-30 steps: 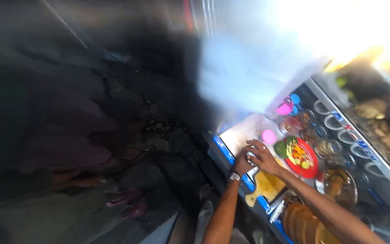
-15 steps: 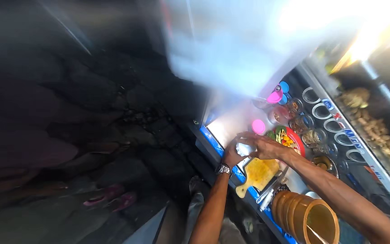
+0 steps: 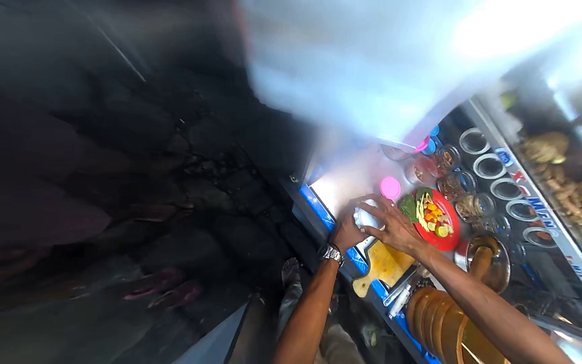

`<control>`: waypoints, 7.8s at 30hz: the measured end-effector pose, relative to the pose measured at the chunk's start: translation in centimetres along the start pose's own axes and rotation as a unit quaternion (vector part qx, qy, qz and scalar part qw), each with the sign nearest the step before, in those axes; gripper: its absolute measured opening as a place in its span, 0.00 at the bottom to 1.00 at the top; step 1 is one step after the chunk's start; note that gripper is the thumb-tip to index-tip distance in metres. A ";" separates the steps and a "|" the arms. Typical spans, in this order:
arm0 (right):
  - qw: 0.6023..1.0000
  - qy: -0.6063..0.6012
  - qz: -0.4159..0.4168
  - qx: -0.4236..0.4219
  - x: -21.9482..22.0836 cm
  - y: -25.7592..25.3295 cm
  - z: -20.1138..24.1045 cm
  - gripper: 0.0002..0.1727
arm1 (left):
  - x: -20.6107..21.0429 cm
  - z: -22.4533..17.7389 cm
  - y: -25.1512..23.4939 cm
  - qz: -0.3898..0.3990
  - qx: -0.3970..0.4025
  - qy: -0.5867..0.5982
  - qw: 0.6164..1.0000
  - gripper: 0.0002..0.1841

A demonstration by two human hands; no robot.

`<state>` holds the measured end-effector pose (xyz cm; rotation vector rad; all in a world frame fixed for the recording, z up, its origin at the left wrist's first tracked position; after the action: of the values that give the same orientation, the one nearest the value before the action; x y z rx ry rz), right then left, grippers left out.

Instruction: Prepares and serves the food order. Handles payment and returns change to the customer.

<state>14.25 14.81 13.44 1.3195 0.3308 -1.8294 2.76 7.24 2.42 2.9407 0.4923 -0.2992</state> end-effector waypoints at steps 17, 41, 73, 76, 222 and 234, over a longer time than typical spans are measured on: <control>0.972 0.062 -0.075 -0.214 3.0 -0.8 -2.2 0.26 | 0.5 0.2 0.7 -0.014 0.015 0.003 1.000 0.34; 0.990 -0.020 0.116 -0.080 -2.5 -1.3 0.1 0.40 | 0.3 0.6 0.5 0.004 0.004 0.024 1.000 0.46; 0.985 0.110 0.081 -0.105 -3.6 -0.9 1.2 0.41 | -0.1 1.9 0.6 -0.039 0.061 0.041 0.997 0.43; 0.987 0.102 0.075 -0.103 -3.7 -0.9 1.2 0.40 | -0.1 1.8 0.6 -0.038 0.065 0.046 0.996 0.44; 0.956 0.022 -0.272 0.109 3.4 3.9 5.8 0.14 | -4.8 -0.9 3.2 0.071 -0.135 0.320 0.935 0.06; 0.946 0.008 -0.297 0.128 3.2 3.9 6.0 0.13 | -5.0 -1.2 3.2 0.068 -0.128 0.272 0.951 0.08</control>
<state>12.91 7.14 14.00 1.5224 0.5614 -2.4280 -0.56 2.94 5.01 2.7489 0.3496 0.5654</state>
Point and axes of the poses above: each hand's wrist, its own y-axis away from the middle knuckle, its own x-axis out of the palm, z = x × y, the point moved 2 cm from there along -y, towards the middle knuckle, and after that the axes turned 5 degrees about -z, right-handed, at the moved point
